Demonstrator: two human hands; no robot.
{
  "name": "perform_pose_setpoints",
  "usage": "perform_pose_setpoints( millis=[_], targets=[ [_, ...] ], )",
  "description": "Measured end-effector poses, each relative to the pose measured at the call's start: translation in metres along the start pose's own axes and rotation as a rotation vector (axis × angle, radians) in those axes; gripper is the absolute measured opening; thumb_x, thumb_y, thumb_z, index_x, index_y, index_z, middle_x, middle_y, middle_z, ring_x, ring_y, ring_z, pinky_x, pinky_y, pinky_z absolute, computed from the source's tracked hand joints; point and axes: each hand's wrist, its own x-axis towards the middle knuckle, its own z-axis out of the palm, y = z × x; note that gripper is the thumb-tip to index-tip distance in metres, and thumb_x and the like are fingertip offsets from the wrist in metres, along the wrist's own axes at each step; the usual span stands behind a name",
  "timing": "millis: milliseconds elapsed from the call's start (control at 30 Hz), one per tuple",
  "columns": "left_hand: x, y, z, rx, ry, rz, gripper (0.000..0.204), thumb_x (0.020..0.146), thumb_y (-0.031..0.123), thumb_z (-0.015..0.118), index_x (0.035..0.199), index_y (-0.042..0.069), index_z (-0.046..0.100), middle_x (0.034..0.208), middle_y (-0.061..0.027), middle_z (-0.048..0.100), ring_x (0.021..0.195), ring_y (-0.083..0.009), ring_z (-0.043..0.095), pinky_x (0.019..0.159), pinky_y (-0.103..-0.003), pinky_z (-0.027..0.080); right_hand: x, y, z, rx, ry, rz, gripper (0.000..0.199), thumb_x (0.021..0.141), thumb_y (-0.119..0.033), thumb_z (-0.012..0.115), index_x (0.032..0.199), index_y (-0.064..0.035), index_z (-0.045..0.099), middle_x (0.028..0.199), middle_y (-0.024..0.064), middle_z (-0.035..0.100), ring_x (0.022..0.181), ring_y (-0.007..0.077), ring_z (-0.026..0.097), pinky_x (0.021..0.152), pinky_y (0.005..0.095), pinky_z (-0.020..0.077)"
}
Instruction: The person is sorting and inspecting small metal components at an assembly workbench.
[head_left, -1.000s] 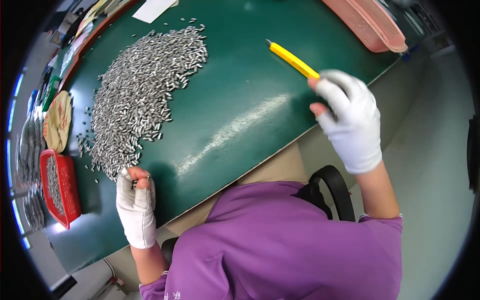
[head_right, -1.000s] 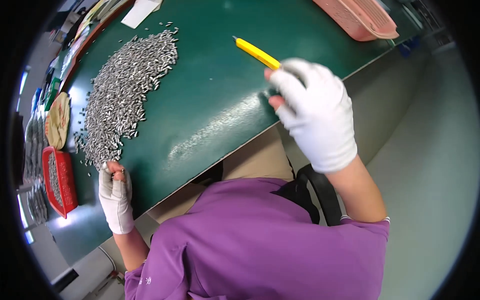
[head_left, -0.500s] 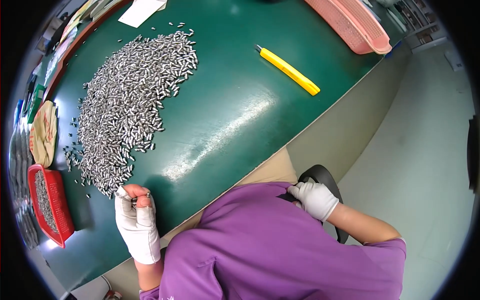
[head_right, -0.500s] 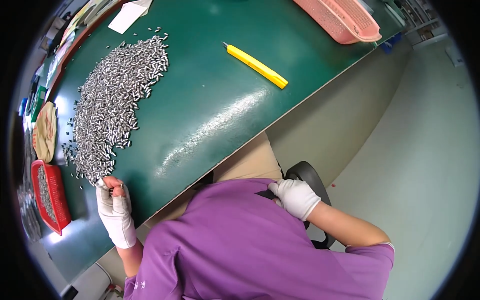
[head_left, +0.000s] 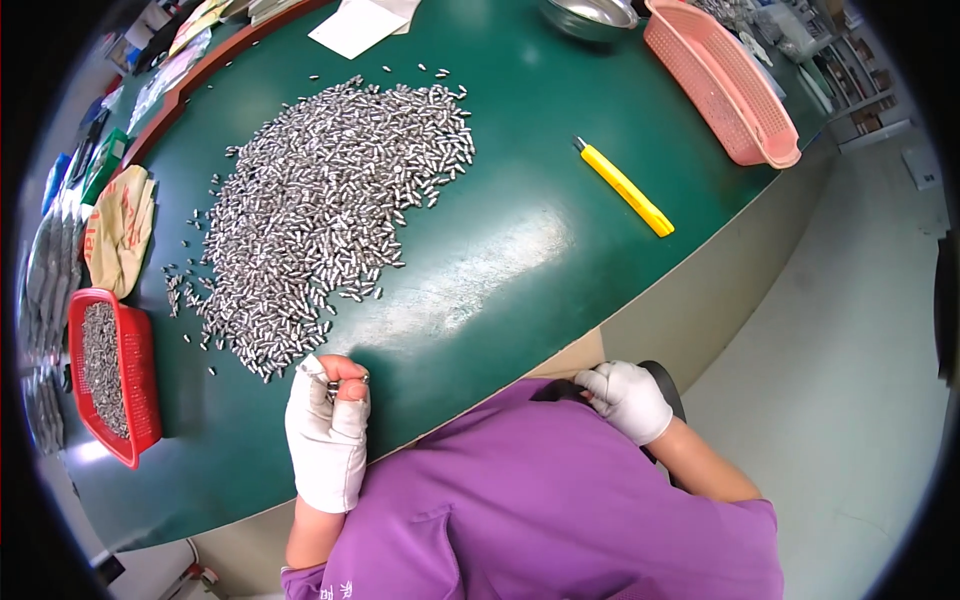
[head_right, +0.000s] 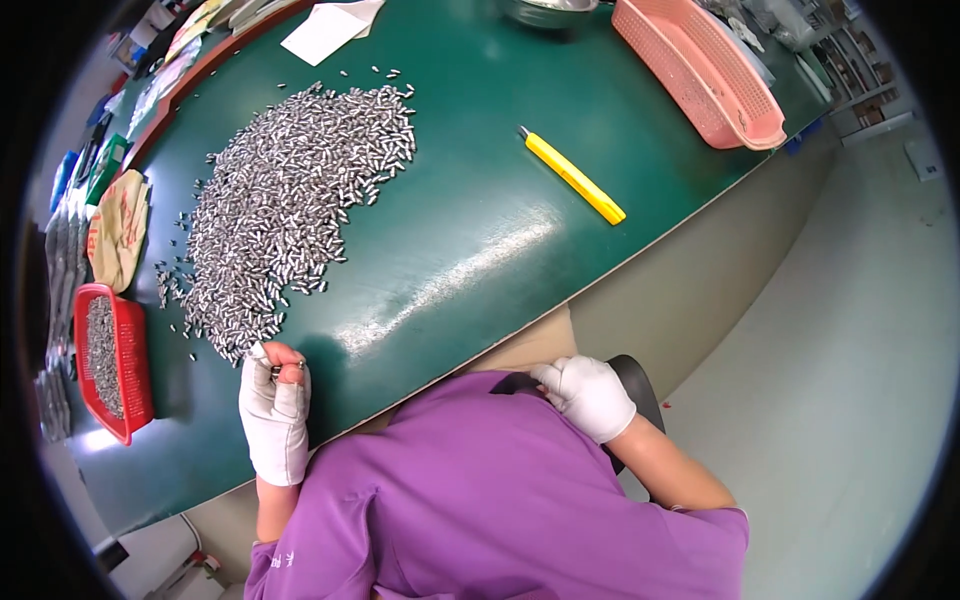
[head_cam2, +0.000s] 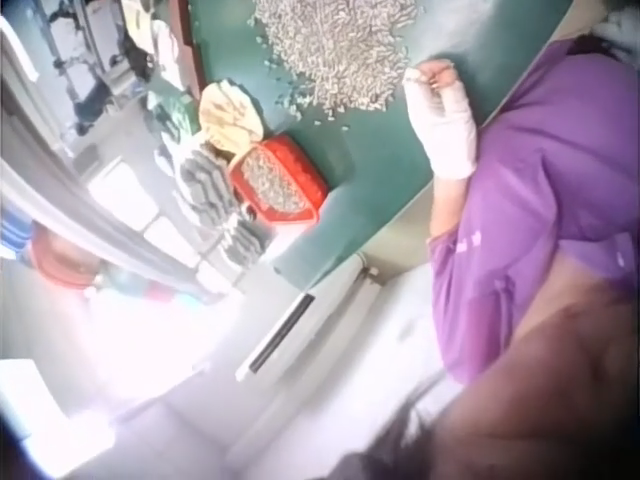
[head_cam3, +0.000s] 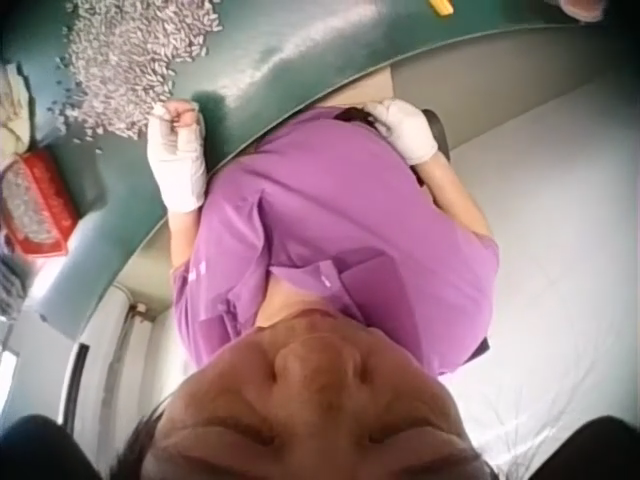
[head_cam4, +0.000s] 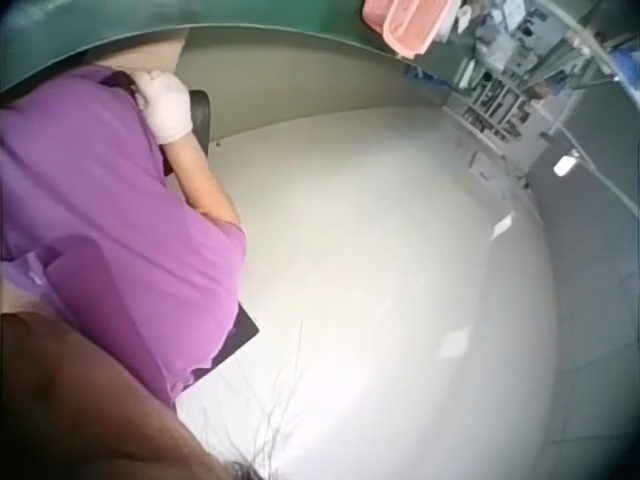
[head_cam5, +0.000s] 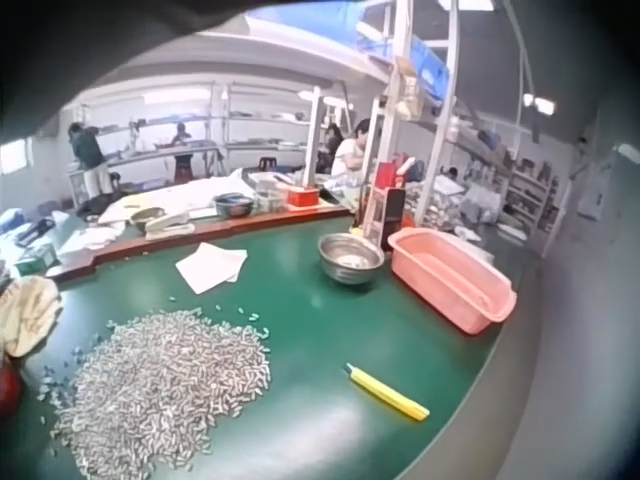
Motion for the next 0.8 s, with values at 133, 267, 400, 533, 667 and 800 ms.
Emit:
perform_pose_setpoints(
  millis=[133,267,400,533,667,800],
  targets=[
    [-0.001,0.002,-0.008,-0.096,-0.045,-0.034,0.016,0.092,0.017,0.060,0.098,0.006,0.052,0.078,0.0022,0.048,0.064,-0.0051,0.041,0.058,-0.019,0.035,0.005,-0.004,-0.008,0.056,-0.175,-0.070,0.021,0.078,-0.013,0.060,0.099,-0.0103,0.061,0.066,0.0083,0.055,0.062,0.0286,0.057,0.055,0.0405,0.0462],
    [-0.004,0.003,-0.012,-0.160,-0.049,-0.071,0.019,0.092,0.021,0.062,0.097,0.005,0.052,0.080,0.0020,0.048,0.065,-0.0049,0.041,0.058,-0.018,0.034,0.002,-0.014,-0.026,0.095,-0.189,-0.097,0.022,0.079,-0.019,0.057,0.098,-0.0095,0.060,0.071,0.0092,0.057,0.069,0.0299,0.058,0.058,0.0422,0.0468],
    [-0.002,0.008,-0.011,-0.266,-0.074,-0.126,0.019,0.092,0.020,0.062,0.097,0.006,0.051,0.081,0.0022,0.048,0.065,-0.0043,0.040,0.058,-0.017,0.033,0.011,-0.019,-0.038,0.064,-0.109,-0.076,0.025,0.079,-0.024,0.057,0.099,-0.0103,0.060,0.074,0.0103,0.058,0.071,0.0307,0.058,0.059,0.0435,0.0472],
    [-0.006,0.019,-0.017,-0.269,-0.105,-0.151,0.023,0.092,0.025,0.061,0.098,0.006,0.050,0.074,0.0045,0.045,0.060,-0.0029,0.037,0.053,-0.017,0.029,0.037,-0.017,-0.028,0.088,-0.213,-0.088,0.026,0.080,-0.025,0.058,0.100,-0.0093,0.060,0.075,0.0116,0.058,0.072,0.0327,0.058,0.059,0.0441,0.0473],
    [-0.021,0.026,-0.024,-0.261,-0.105,-0.163,0.024,0.091,0.028,0.062,0.098,0.007,0.050,0.070,0.0050,0.043,0.058,-0.0027,0.035,0.051,-0.018,0.027,0.088,-0.025,-0.004,0.176,-0.337,-0.163,0.023,0.078,-0.018,0.061,0.098,-0.0063,0.062,0.085,0.0120,0.061,0.077,0.0323,0.060,0.065,0.0411,0.0490],
    [-0.028,0.018,-0.024,-0.301,-0.067,-0.137,0.023,0.093,0.027,0.060,0.097,0.007,0.050,0.069,0.0045,0.042,0.057,-0.0031,0.033,0.050,-0.018,0.026,0.099,-0.023,0.020,0.299,-0.334,-0.231,0.021,0.078,-0.005,0.066,0.099,-0.0028,0.063,0.085,0.0097,0.062,0.081,0.0191,0.060,0.071,0.0334,0.0499]
  ],
)
